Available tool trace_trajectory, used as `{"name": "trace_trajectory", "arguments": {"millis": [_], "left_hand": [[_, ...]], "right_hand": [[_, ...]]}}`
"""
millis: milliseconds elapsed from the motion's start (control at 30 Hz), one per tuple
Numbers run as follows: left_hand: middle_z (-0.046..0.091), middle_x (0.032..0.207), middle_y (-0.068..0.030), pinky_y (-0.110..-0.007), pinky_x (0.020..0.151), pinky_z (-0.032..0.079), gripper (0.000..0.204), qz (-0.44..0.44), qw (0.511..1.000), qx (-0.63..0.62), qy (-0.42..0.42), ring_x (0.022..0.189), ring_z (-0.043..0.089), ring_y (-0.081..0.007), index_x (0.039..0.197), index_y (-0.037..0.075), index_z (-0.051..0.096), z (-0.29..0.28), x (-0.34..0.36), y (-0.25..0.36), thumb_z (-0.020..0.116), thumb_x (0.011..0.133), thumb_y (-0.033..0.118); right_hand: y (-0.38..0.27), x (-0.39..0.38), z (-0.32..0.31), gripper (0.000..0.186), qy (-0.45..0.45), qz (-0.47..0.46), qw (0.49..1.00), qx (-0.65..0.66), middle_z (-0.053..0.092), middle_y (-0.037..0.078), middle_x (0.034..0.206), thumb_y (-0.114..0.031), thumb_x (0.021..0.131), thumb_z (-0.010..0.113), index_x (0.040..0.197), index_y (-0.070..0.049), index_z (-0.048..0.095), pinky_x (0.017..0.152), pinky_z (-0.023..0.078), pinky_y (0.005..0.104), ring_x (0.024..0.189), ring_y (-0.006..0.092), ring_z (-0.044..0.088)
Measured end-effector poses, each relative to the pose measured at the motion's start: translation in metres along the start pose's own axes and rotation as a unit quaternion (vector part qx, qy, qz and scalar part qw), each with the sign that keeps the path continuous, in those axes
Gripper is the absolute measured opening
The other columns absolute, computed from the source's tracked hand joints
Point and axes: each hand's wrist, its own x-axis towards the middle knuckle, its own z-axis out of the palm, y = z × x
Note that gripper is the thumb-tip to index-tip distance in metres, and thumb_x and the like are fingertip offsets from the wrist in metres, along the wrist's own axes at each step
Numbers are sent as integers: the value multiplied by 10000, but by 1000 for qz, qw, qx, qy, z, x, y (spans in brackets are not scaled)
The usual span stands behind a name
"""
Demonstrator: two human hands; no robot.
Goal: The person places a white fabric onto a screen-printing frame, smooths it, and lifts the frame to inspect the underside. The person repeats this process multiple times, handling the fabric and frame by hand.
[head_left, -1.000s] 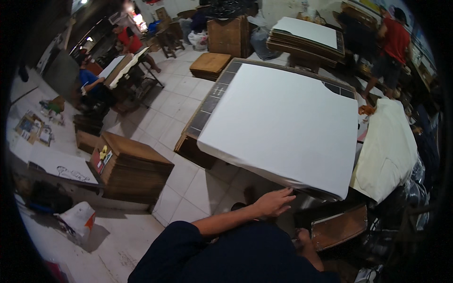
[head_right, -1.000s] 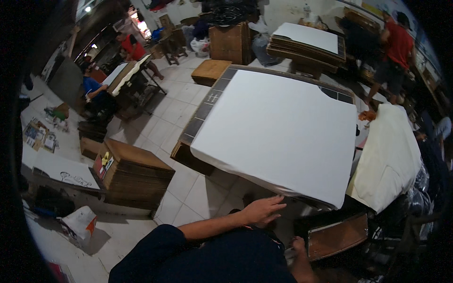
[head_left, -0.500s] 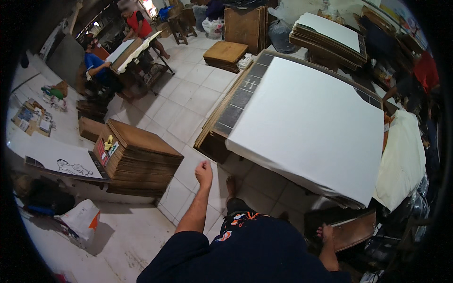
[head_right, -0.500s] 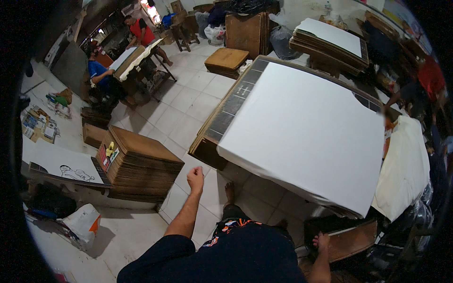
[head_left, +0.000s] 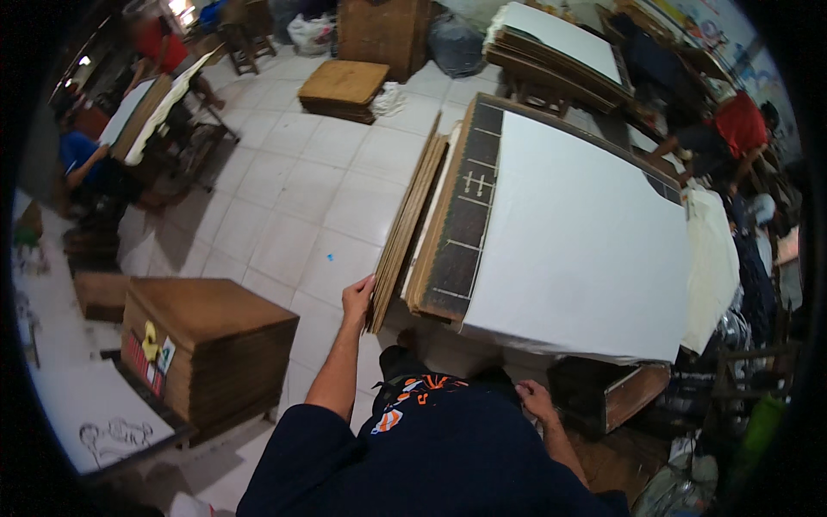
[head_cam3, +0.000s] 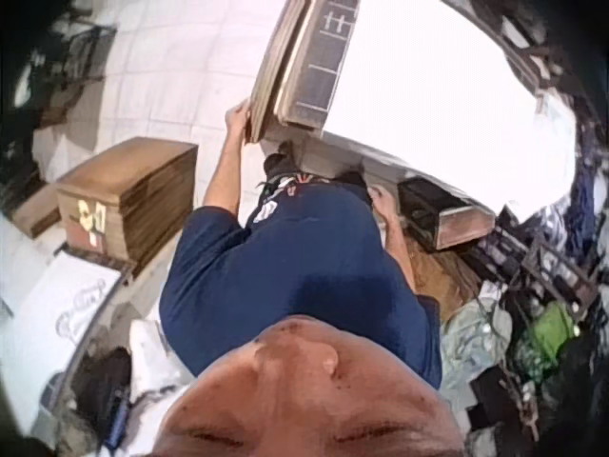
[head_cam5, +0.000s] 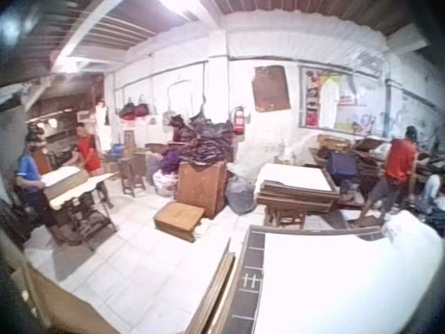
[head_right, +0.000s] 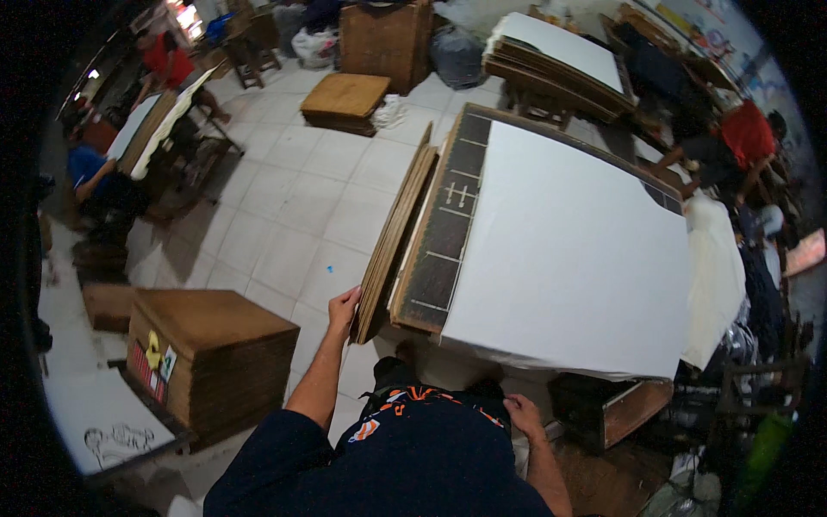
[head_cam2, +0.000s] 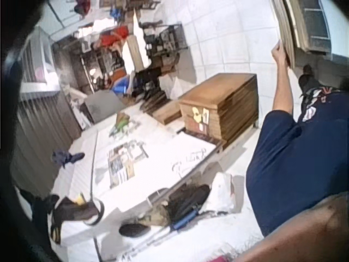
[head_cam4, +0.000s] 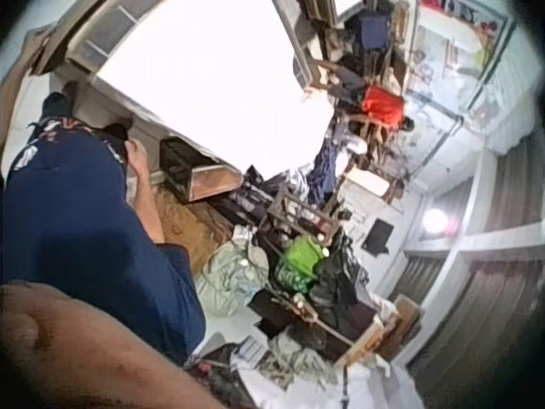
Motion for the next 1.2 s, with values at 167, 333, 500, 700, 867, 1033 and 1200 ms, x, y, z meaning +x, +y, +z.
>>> {"name": "trace_trajectory", "arguments": {"millis": [167, 333, 500, 700, 867, 1033, 1200], "left_hand": [[732, 1004, -132, -339, 835, 516, 308, 89, 987, 124, 47, 914, 681, -235, 1110, 29, 728, -8, 9, -4, 649, 945, 276], [690, 1029, -209, -436, 843, 517, 304, 186, 916, 331, 128, 955, 658, -373, 1154, 28, 641, -16, 13, 17, 610, 953, 254], [674, 960, -239, -469, 764, 519, 224, 264, 892, 357, 79, 888, 652, -416, 1077, -6, 629, -27, 29, 40, 591, 950, 175], [621, 862, -231, -539, 704, 483, 108, 238, 858, 454, 32, 823, 611, -451, 974, 7, 536, -65, 26, 34, 556, 921, 98], [631, 831, -229, -549, 712, 491, 169, 156, 872, 463, -15, 819, 622, -449, 992, 30, 517, -136, -67, -31, 577, 837, 57], [686, 942, -210, -503, 837, 523, 437, -52, 888, 455, -43, 910, 658, -406, 1187, 68, 628, -181, -183, -125, 624, 751, 41], [703, 1020, -190, -450, 893, 531, 549, -194, 871, 451, 1, 982, 671, -366, 1242, 185, 679, -184, -252, -186, 649, 723, 8]], "right_hand": [[-68, -9, 7, 409, -58, 66, 994, 59, 692, 141, 1075, -289, 956, 629, 1252, -8, 617, 774, 536, 328, 928, 208, 675], [-125, -15, -5, 505, -181, 0, 972, -152, 666, 199, 1201, -418, 948, 581, 1320, -78, 600, 960, 488, 397, 1110, 340, 634], [-238, -23, -17, 474, -246, -83, 949, -176, 671, 157, 1215, -383, 995, 517, 1368, -93, 558, 989, 469, 371, 1128, 278, 631], [-371, -15, 18, 522, -233, -293, 926, -52, 657, 153, 1208, -397, 1031, 475, 1423, -53, 477, 981, 479, 341, 1177, 220, 602], [-436, 26, 62, 642, -357, -183, 890, 217, 562, 207, 1313, -456, 1044, 418, 1486, 1, 325, 984, 496, 381, 1214, 271, 573], [-474, 84, 120, 855, -260, -7, 885, 387, 550, 202, 1261, -654, 919, 526, 1417, 21, 356, 921, 526, 382, 1187, 259, 563], [-466, 115, 165, 665, -234, 75, 928, 280, 568, 142, 1115, -478, 876, 683, 1280, 0, 459, 838, 537, 385, 1038, 284, 579]]}}
